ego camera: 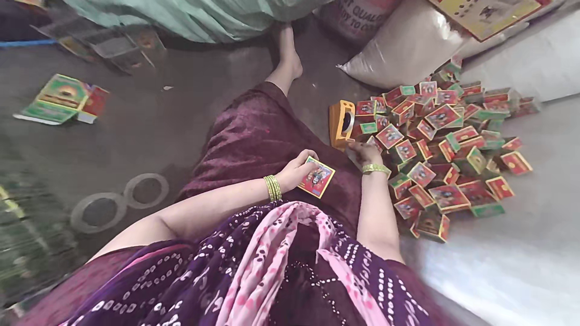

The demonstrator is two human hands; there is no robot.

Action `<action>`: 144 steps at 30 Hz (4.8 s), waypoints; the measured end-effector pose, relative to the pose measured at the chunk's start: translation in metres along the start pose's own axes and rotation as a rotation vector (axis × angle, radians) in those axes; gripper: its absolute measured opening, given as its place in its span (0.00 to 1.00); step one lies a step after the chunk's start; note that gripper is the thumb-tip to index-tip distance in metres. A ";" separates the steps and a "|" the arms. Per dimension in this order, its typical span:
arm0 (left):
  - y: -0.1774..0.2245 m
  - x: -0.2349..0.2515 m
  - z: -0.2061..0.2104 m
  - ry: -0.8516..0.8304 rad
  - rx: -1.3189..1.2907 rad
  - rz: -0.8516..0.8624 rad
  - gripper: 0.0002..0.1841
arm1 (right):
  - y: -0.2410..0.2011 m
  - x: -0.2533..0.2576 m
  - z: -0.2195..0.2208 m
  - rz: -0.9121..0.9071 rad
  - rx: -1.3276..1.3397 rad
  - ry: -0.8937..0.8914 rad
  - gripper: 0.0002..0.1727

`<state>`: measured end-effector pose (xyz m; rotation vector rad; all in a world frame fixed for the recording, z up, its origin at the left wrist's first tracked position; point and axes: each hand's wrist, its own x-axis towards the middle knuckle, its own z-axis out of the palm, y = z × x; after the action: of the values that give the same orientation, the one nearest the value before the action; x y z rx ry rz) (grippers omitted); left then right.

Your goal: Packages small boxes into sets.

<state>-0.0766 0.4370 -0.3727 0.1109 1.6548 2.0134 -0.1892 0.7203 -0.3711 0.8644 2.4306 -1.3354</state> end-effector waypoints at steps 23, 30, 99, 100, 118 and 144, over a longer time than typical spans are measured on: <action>-0.005 -0.022 0.001 0.131 0.264 0.235 0.23 | -0.011 -0.182 0.032 -0.446 0.550 -0.418 0.11; -0.001 -0.031 0.005 0.094 0.282 0.165 0.28 | 0.002 -0.186 0.061 -0.196 0.547 -0.310 0.14; 0.104 -0.108 -0.033 -0.355 -0.259 0.605 0.14 | -0.017 -0.236 0.046 -0.746 0.480 -1.110 0.46; 0.102 -0.096 -0.023 -0.406 -0.330 0.586 0.11 | -0.012 -0.241 0.039 -0.731 0.484 -1.063 0.44; 0.008 -0.061 0.012 0.067 0.402 0.592 0.52 | 0.054 -0.235 0.052 -1.171 0.145 0.080 0.50; 0.004 -0.045 0.009 -0.321 0.622 0.156 0.50 | 0.240 -0.196 -0.103 0.149 -0.900 -0.148 0.20</action>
<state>-0.0364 0.4244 -0.3552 0.7597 2.0315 1.4118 0.1185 0.8283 -0.3882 0.6298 2.3907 -0.1589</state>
